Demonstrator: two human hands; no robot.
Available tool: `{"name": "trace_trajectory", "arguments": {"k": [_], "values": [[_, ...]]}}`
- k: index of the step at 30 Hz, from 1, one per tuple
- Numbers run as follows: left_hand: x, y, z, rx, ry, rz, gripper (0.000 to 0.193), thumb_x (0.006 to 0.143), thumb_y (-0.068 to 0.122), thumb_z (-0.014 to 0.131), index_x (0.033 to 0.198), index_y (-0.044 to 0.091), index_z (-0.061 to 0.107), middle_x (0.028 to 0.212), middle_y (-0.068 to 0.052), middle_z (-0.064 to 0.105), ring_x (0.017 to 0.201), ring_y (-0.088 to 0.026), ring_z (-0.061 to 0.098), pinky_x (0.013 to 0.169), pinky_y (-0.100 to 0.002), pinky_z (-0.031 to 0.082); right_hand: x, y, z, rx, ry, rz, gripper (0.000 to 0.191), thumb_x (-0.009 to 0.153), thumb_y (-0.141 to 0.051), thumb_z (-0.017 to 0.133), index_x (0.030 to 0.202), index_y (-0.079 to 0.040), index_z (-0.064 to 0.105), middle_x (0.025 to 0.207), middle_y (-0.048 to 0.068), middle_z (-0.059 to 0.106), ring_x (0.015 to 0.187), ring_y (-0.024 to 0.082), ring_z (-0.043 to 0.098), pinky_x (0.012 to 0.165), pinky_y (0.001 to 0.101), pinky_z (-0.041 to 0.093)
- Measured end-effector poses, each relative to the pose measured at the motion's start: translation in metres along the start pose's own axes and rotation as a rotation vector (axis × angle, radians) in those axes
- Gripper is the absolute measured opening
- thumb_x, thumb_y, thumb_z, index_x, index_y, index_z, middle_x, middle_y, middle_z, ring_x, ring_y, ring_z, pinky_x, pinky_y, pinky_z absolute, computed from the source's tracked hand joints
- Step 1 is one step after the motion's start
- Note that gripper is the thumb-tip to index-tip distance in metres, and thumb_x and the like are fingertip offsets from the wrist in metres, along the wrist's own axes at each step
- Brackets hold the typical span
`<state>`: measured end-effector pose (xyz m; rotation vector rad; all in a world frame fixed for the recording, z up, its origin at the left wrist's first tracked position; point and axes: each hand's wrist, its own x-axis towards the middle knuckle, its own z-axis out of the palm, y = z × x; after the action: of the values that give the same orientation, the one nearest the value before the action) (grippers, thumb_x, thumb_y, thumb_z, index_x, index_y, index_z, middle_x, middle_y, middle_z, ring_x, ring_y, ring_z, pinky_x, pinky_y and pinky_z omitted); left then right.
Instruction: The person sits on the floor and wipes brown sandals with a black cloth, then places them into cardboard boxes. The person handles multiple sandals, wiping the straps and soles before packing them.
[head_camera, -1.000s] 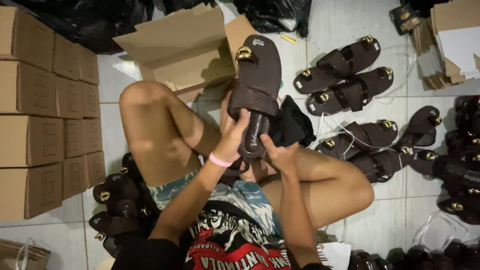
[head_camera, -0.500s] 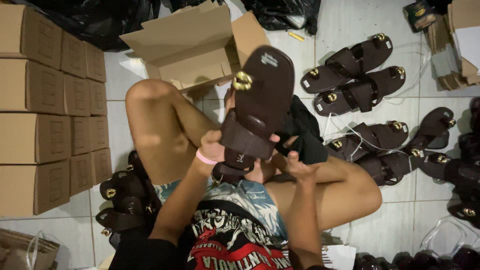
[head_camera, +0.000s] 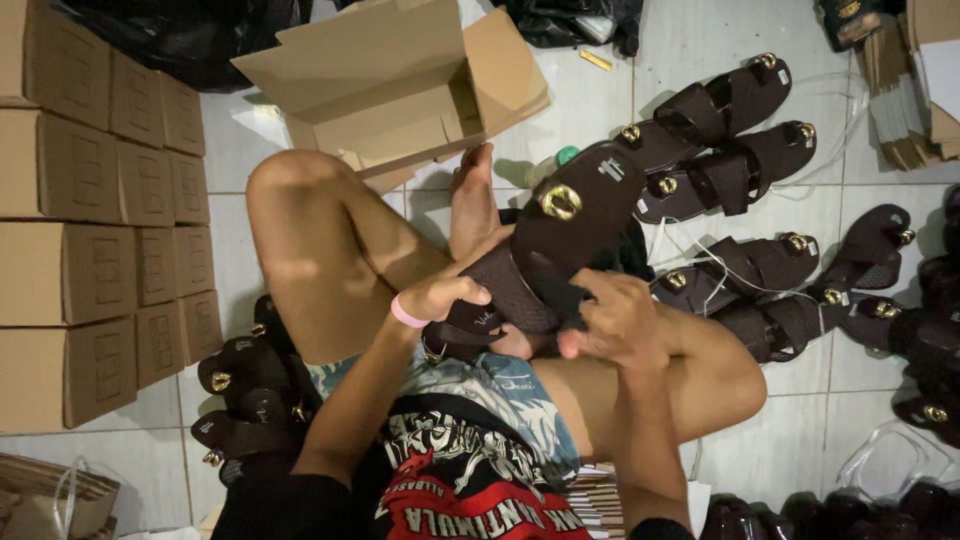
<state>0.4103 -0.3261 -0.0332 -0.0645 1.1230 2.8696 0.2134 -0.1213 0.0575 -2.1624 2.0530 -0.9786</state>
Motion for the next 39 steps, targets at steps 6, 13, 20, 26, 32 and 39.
{"name": "trace_trajectory", "arguments": {"k": [6,13,20,26,32,39], "values": [[0.003,-0.006,0.001,-0.036,0.157,-0.200,0.077,0.087,0.018,0.055,0.159,0.013,0.029,0.098,-0.017,0.074,0.082,-0.027,0.073,0.077,-0.038,0.059,-0.006,0.001,0.001,-0.192,-0.052,0.288,0.066,0.089,-0.067,0.058,0.067,-0.006,0.071,0.089,0.009,0.068,0.065,0.031,0.065,0.058,0.0440,0.051],[0.008,-0.008,-0.008,-0.063,0.050,-0.286,0.061,0.098,0.023,0.058,0.148,-0.011,0.047,0.106,-0.024,0.073,0.094,-0.029,0.073,0.086,-0.039,0.059,-0.015,0.011,0.007,-0.215,0.011,0.186,0.075,0.087,-0.071,0.053,0.073,0.001,0.069,0.095,0.009,0.066,0.068,0.032,0.064,0.061,0.0438,0.051],[0.013,-0.004,-0.001,-0.090,-0.006,-0.203,0.067,0.092,0.024,0.057,0.152,0.001,0.038,0.102,-0.022,0.071,0.089,-0.028,0.071,0.083,-0.039,0.058,-0.029,0.022,0.018,-0.164,0.005,0.086,0.083,0.090,-0.072,0.051,0.049,0.000,0.053,0.093,0.015,0.070,0.058,0.031,0.063,0.054,0.0421,0.052],[0.012,-0.004,0.003,-0.126,-0.043,-0.130,0.067,0.091,0.024,0.058,0.152,0.003,0.038,0.106,-0.023,0.070,0.090,-0.031,0.071,0.085,-0.043,0.059,-0.052,0.046,0.015,-0.288,0.062,0.246,0.080,0.086,-0.069,0.055,0.049,0.002,0.051,0.091,0.021,0.071,0.055,0.031,0.061,0.050,0.0419,0.048],[0.013,-0.009,0.001,-0.196,-0.026,-0.182,0.061,0.091,0.026,0.058,0.143,-0.005,0.046,0.110,-0.022,0.069,0.092,-0.032,0.071,0.084,-0.042,0.058,-0.051,0.055,0.008,-0.208,0.028,0.129,0.079,0.089,-0.068,0.059,0.049,0.000,0.050,0.089,0.020,0.072,0.055,0.033,0.064,0.049,0.0431,0.050],[0.010,-0.023,-0.010,-0.239,-0.040,-0.253,0.057,0.092,0.025,0.060,0.136,-0.010,0.052,0.110,-0.024,0.070,0.093,-0.033,0.073,0.085,-0.042,0.059,-0.040,0.051,-0.002,-0.358,0.146,0.359,0.054,0.093,-0.050,0.072,0.082,0.003,0.071,0.097,0.016,0.068,0.066,0.034,0.064,0.061,0.0432,0.052]]}}
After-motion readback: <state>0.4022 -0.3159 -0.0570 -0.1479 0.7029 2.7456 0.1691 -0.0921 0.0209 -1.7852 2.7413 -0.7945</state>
